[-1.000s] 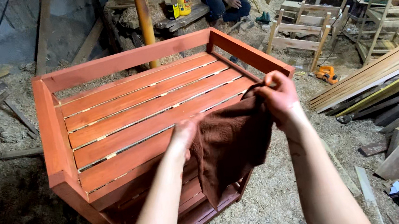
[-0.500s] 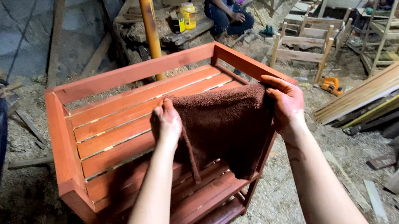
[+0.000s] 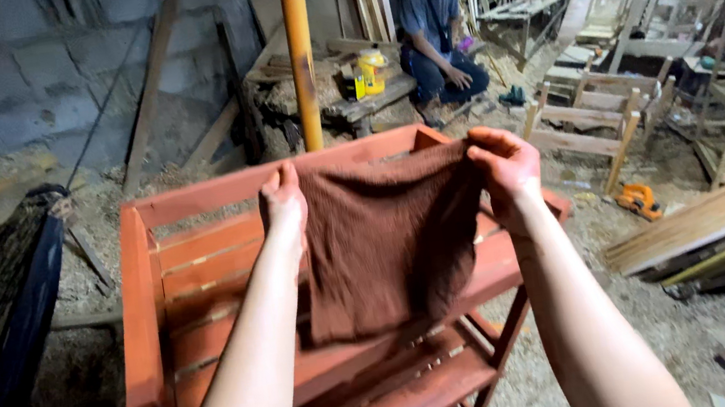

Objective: The person rubs a stain-soaked cloth by hand over the slats, rails and edges of a red-painted wooden rack, working across the top surface, lower shelf and side frame, and repositions the rack to reach different sides while coating the wood.

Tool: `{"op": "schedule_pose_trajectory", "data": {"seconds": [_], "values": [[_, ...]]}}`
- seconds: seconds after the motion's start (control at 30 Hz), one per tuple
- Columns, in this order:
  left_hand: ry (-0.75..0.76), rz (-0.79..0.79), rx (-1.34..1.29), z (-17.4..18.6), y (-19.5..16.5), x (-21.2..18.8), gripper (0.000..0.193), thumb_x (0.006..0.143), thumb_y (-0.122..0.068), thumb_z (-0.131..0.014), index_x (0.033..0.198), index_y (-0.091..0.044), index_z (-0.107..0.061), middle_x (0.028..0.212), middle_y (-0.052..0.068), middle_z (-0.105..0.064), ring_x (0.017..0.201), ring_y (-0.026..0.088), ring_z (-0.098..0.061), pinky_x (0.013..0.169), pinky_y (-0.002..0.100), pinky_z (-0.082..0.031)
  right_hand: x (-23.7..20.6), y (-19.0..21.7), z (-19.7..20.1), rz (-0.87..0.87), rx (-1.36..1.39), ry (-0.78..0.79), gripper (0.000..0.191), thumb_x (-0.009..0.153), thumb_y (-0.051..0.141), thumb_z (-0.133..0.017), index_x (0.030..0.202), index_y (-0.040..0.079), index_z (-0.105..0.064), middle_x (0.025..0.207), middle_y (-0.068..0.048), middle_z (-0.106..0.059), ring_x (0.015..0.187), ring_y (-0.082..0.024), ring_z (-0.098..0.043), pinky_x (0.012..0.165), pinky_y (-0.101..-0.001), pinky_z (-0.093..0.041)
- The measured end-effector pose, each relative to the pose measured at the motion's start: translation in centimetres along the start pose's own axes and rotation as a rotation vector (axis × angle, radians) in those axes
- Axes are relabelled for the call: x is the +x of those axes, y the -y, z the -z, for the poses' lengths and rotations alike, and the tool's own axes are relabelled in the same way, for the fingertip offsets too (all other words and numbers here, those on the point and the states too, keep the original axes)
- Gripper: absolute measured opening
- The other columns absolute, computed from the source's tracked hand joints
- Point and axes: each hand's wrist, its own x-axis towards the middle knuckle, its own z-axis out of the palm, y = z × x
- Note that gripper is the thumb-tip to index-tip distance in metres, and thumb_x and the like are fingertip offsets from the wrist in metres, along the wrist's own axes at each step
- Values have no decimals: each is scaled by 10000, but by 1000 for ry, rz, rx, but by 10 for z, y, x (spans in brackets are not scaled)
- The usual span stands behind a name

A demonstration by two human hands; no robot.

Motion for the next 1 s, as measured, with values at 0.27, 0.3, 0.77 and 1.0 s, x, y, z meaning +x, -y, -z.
{"op": "schedule_pose_trajectory", "data": {"seconds": [0.27,0.3,0.77,1.0], "values": [[104,-26,189,37,-2,-13,420,1003,-384,-745,1051,32,-716,939,34,-633,881,174,-526,790,391,-445,-2,-40,15,-39,86,135,215,945,-35,-653,1153,-5,-699,961,-50,-702,834,-143,-663,737,-267,-548],[136,-23,175,48,14,-36,431,971,-373,-793,1038,46,-719,926,32,-654,866,189,-541,767,405,-448,-20,-59,20,-106,28,148,218,929,-37,-652,1139,-13,-705,941,-60,-698,787,-148,-642,686,-264,-519],[152,100,1159,118,25,-150,384,668,-395,-851,759,-52,-704,823,187,-759,793,358,-747,761,450,-602,-129,-146,72,-585,-355,-5,196,823,21,-755,1012,-5,-716,821,-77,-751,672,-137,-721,620,-281,-605],[363,408,1455,111,-20,-152,449,661,-456,-913,908,-128,-732,1041,142,-750,1003,323,-722,867,466,-588,-155,-149,75,-576,-544,-7,170,778,49,-779,928,-23,-745,769,-67,-763,658,-147,-713,579,-291,-586]]}}
